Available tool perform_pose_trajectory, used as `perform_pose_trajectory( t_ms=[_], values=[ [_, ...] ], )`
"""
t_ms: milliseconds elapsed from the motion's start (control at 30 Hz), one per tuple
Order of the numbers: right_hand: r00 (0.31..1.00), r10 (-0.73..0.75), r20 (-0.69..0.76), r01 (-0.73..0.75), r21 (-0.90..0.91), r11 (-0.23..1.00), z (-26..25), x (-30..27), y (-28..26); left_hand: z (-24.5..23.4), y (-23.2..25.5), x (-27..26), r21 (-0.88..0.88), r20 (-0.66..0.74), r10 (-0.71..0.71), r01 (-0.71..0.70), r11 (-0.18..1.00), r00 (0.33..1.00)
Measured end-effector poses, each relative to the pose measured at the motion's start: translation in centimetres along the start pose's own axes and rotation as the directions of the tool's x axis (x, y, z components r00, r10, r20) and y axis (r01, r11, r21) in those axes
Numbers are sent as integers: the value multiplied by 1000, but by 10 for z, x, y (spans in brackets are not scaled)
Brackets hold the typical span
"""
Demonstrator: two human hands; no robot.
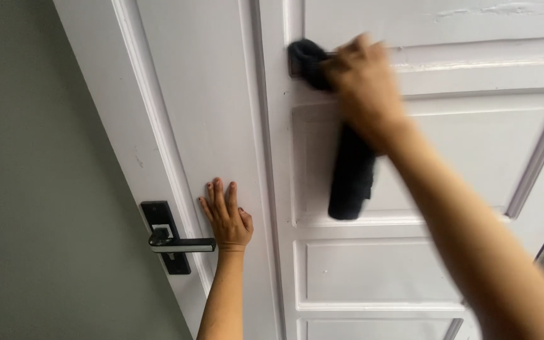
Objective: Cleaning a white wooden door and its handle using a black cloth.
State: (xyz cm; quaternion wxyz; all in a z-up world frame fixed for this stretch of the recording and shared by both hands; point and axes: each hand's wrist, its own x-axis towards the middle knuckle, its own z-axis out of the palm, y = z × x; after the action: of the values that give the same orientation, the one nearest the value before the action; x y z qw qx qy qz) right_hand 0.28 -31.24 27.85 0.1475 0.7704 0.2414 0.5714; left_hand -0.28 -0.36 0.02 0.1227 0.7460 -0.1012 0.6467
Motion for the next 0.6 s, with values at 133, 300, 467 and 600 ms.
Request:
perform_pose_trajectory(
  t_ms=[133,300,467,600],
  values=[
    [920,377,108,-332,-299,895,-12,-30,80,-1,2,2,14,1,-2,2,1000,1000],
    [905,358,-228,-415,-298,860,36,-21,43,-1,-1,0,21,8,7,-7,1000,1000],
    [924,265,-275,-224,172,959,11,27,-105,2,-1,0,-2,-15,19,-19,1000,1000],
    [939,140,-315,-93,158,983,4,0,-70,4,-4,-4,2,-8,5,-5,1000,1000]
  ],
)
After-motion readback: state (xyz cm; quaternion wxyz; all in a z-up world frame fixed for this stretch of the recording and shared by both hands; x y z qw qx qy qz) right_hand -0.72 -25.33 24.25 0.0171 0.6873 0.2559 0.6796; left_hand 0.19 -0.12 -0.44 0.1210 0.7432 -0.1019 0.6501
